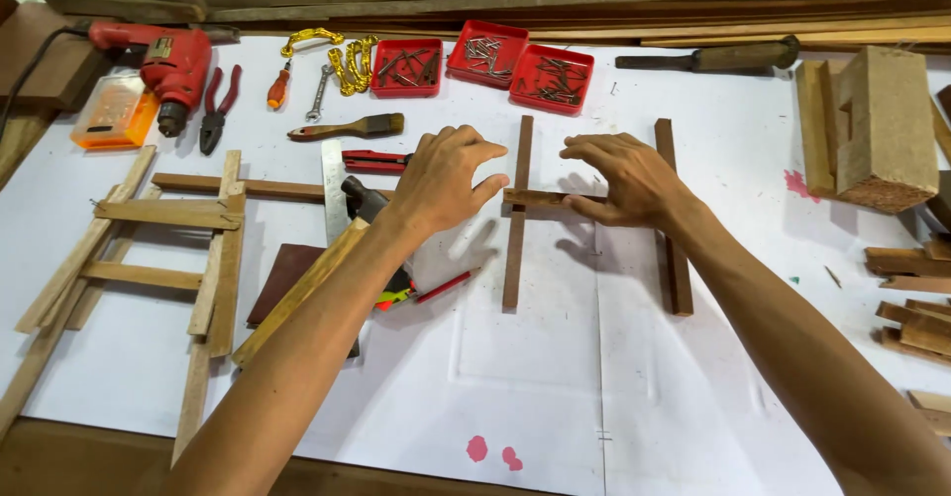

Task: The person assembles small wooden frame structures at a workbench, positioning thin wood strips into ladder-like frames and hammering nails to join the joints. They use a try square to check alignment, pick nails from red bins, and sort through a pile of wood strips to select pieces.

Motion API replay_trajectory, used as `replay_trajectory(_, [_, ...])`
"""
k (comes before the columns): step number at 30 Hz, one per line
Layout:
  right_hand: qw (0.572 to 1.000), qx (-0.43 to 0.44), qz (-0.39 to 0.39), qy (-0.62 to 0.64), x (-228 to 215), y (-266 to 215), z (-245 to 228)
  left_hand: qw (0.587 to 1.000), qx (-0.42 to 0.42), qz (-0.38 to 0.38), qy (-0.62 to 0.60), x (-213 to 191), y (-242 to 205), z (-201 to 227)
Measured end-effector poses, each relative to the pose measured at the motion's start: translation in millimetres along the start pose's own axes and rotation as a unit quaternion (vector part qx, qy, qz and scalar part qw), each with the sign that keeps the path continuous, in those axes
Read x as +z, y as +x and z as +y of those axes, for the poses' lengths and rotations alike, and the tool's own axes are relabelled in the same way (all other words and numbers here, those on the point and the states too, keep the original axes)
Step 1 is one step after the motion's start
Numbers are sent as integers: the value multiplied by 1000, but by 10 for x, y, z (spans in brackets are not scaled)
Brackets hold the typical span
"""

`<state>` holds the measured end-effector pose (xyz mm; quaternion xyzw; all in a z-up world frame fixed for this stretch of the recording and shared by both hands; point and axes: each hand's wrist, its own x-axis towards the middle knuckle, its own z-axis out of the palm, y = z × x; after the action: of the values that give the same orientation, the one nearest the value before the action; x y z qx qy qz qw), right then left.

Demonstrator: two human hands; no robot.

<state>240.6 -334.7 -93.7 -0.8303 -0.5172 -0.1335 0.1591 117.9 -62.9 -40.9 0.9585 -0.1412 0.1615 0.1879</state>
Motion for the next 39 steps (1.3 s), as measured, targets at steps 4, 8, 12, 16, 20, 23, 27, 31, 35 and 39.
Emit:
replay_trajectory(4, [999, -38, 14, 21, 121, 195, -274, 999, -9, -8, 29, -64, -129, 25])
replay_trajectory(8, [997, 39, 0, 70, 247, 145, -422, 977, -171, -108, -74, 105, -195, 178])
replay_trajectory(12, [991, 65, 23, 118, 325, 61, -520, 961, -207, -165, -81, 341, -207, 316])
replay_trajectory(16, [993, 49, 47, 98, 405, 29, -536, 947, -228, -177, -142, 400, -158, 294])
replay_trajectory(20, [994, 60, 31, 86, 487, 12, -442, 933, -255, -149, -205, 439, -160, 248])
replay_trajectory(23, [994, 58, 29, 85, 509, 2, -428, 948, -227, -103, -199, 635, -187, 102])
replay_trajectory(27, [996, 41, 45, 68, 547, 2, -429, 941, -247, -147, -179, 542, -163, 124])
replay_trajectory(31, [996, 37, 53, 59, 542, 3, -444, 946, -237, -131, -180, 533, -183, 120])
replay_trajectory(35, [996, 42, 40, 64, 526, 30, -462, 944, -235, -121, -197, 510, -190, 121])
replay_trajectory(39, [995, 63, 26, 66, 546, 37, -467, 935, -250, -142, -207, 441, -184, 156])
